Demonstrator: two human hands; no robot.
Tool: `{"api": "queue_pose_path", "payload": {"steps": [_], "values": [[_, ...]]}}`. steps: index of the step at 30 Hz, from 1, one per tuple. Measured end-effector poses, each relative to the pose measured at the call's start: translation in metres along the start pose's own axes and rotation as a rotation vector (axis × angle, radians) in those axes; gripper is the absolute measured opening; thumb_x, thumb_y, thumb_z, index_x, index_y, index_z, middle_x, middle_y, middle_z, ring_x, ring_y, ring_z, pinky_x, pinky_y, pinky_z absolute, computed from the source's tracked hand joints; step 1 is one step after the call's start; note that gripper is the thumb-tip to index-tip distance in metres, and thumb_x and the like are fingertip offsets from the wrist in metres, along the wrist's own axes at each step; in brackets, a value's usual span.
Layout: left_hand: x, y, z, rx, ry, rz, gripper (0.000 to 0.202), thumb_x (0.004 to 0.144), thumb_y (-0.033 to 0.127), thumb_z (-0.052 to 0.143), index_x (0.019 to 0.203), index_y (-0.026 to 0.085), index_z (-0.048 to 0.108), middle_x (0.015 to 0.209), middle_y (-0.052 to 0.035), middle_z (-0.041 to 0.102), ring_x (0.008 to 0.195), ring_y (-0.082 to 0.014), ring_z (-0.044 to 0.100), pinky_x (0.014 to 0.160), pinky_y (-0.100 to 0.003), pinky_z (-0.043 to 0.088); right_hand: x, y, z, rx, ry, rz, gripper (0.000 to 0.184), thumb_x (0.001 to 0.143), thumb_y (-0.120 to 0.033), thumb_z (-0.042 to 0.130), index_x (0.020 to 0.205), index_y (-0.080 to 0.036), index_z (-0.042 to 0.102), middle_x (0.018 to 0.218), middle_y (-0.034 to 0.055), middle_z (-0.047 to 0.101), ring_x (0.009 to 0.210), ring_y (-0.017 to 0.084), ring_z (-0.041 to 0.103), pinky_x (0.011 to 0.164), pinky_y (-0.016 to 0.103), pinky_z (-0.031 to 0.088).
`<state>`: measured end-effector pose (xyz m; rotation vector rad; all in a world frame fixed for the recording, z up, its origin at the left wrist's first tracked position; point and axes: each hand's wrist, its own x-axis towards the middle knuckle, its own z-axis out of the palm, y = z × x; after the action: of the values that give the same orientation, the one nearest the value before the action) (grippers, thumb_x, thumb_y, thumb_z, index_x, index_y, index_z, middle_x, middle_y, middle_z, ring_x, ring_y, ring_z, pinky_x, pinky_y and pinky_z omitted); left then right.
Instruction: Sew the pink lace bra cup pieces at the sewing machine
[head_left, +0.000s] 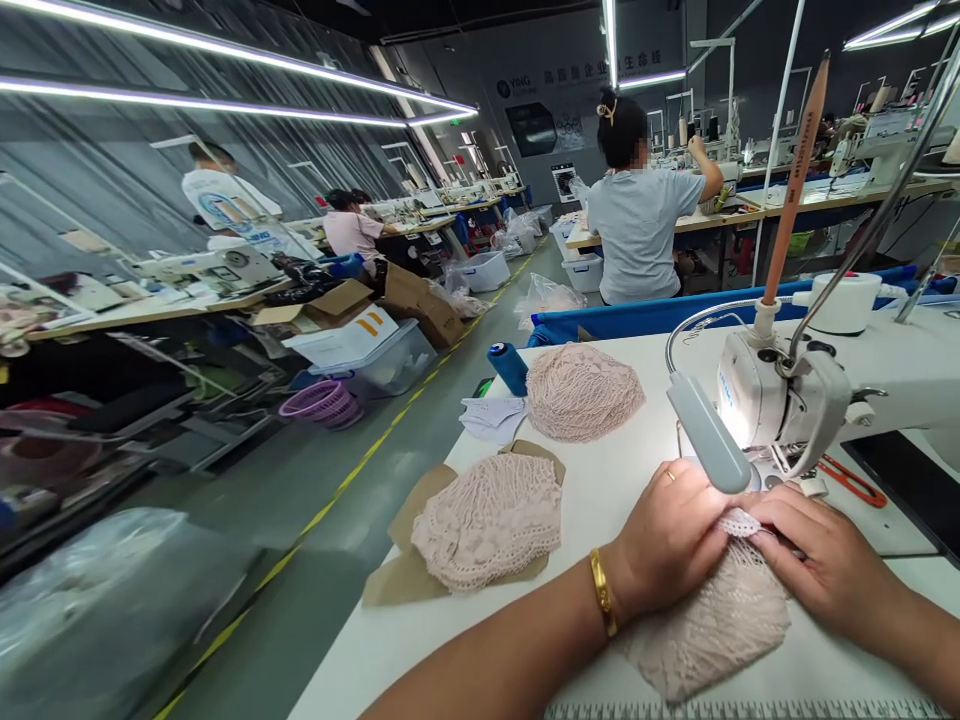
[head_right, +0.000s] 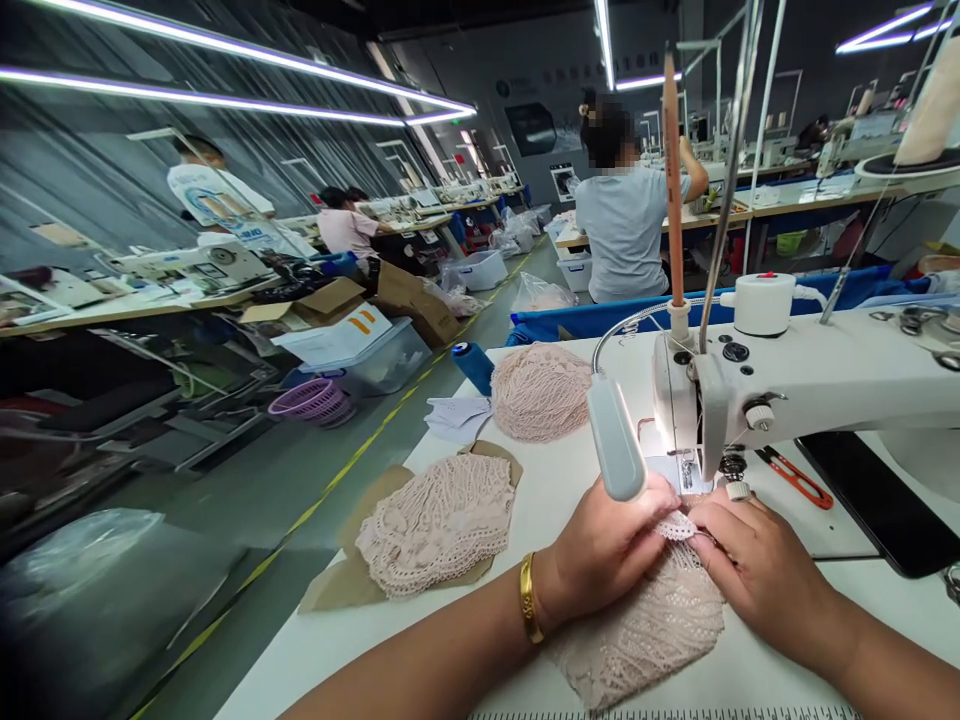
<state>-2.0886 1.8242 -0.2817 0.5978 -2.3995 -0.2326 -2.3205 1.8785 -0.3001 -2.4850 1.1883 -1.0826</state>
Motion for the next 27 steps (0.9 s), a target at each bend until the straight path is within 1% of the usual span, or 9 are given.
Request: {"api": "queue_pose_path", "payload": {"steps": [3, 6, 9, 14, 18, 21, 23, 25, 27], "values": [[0.0007, 0.0025, -0.0002, 0.013, 0.014, 0.007, 0.021, 0.100, 0.023, 0.052, 0.112, 0.019, 0.069, 0.101, -0.0102, 0.072, 0.094, -0.0245, 0.068, 0.085, -0.042, 0.057, 0.0002, -0.0012, -0.0005, -0.022, 0.005, -0.023, 0.018, 0.111, -0.017, 0.047, 0.110, -0.025, 0.063, 0.103, 0.0052, 0.074, 0.092, 0.022, 0.070, 0.087, 0.039, 0.057], [0.0004, 0.0033, -0.0006, 0.048, 0.003, -0.008, 0.020, 0.100, 0.024, 0.054, 0.109, 0.020, 0.071, 0.100, -0.0105, 0.072, 0.093, -0.0249, 0.068, 0.084, -0.043, 0.057, -0.0008, -0.0008, -0.0012, -0.015, 0.002, -0.018, 0.019, 0.111, -0.017, 0.046, 0.111, -0.025, 0.063, 0.105, 0.0057, 0.074, 0.092, 0.022, 0.069, 0.082, 0.037, 0.056], [-0.0001, 0.0032, -0.0005, 0.070, -0.008, -0.023, 0.021, 0.100, 0.024, 0.054, 0.106, 0.020, 0.074, 0.100, -0.0109, 0.072, 0.093, -0.0253, 0.068, 0.084, -0.044, 0.058, -0.0013, -0.0007, -0.0013, -0.008, 0.002, -0.005, 0.021, 0.111, -0.017, 0.045, 0.108, -0.025, 0.064, 0.103, 0.0053, 0.074, 0.092, 0.022, 0.069, 0.083, 0.038, 0.056], [-0.0011, 0.0026, 0.0006, 0.054, 0.029, -0.020, 0.025, 0.102, 0.025, 0.052, 0.106, 0.021, 0.076, 0.098, -0.0109, 0.073, 0.092, -0.0253, 0.068, 0.085, -0.044, 0.058, -0.0007, -0.0023, -0.0006, -0.013, 0.018, -0.015, 0.019, 0.110, -0.018, 0.047, 0.110, -0.025, 0.065, 0.097, 0.0041, 0.072, 0.090, 0.022, 0.069, 0.083, 0.038, 0.056], [-0.0014, 0.0024, 0.0022, 0.075, 0.088, 0.019, 0.023, 0.103, 0.025, 0.053, 0.103, 0.020, 0.076, 0.096, -0.0107, 0.074, 0.090, -0.0239, 0.069, 0.083, -0.042, 0.056, -0.0004, -0.0030, -0.0005, -0.012, 0.016, -0.016, 0.017, 0.111, -0.018, 0.048, 0.110, -0.025, 0.063, 0.097, 0.0038, 0.071, 0.091, 0.022, 0.069, 0.085, 0.039, 0.055], [-0.0010, 0.0023, 0.0039, 0.082, 0.188, 0.077, 0.018, 0.102, 0.023, 0.057, 0.102, 0.018, 0.075, 0.094, -0.0092, 0.076, 0.088, -0.0221, 0.069, 0.083, -0.040, 0.054, -0.0009, -0.0026, 0.0001, -0.004, 0.022, -0.025, 0.015, 0.111, -0.017, 0.047, 0.110, -0.024, 0.061, 0.099, 0.0039, 0.071, 0.093, 0.022, 0.069, 0.086, 0.038, 0.055], [-0.0007, 0.0024, 0.0039, 0.088, 0.243, 0.103, 0.014, 0.100, 0.020, 0.061, 0.104, 0.018, 0.074, 0.094, -0.0077, 0.077, 0.086, -0.0212, 0.069, 0.083, -0.039, 0.052, -0.0017, -0.0021, 0.0007, -0.007, 0.027, -0.027, 0.015, 0.111, -0.018, 0.048, 0.112, -0.025, 0.061, 0.097, 0.0034, 0.071, 0.092, 0.022, 0.070, 0.085, 0.038, 0.056], [-0.0007, 0.0027, 0.0024, 0.105, 0.262, 0.114, 0.012, 0.099, 0.018, 0.063, 0.106, 0.018, 0.072, 0.094, -0.0062, 0.078, 0.085, -0.0206, 0.069, 0.082, -0.038, 0.049, -0.0027, -0.0017, 0.0011, -0.015, 0.034, -0.008, 0.013, 0.111, -0.020, 0.048, 0.111, -0.026, 0.060, 0.093, 0.0028, 0.070, 0.087, 0.022, 0.070, 0.081, 0.038, 0.057], [-0.0010, 0.0031, 0.0004, 0.111, 0.255, 0.129, 0.013, 0.100, 0.018, 0.062, 0.109, 0.018, 0.071, 0.094, -0.0054, 0.078, 0.085, -0.0201, 0.068, 0.082, -0.038, 0.047, -0.0031, -0.0019, 0.0010, -0.013, 0.049, 0.036, 0.011, 0.110, -0.022, 0.050, 0.113, -0.026, 0.060, 0.094, 0.0024, 0.071, 0.083, 0.021, 0.070, 0.074, 0.036, 0.059]]}}
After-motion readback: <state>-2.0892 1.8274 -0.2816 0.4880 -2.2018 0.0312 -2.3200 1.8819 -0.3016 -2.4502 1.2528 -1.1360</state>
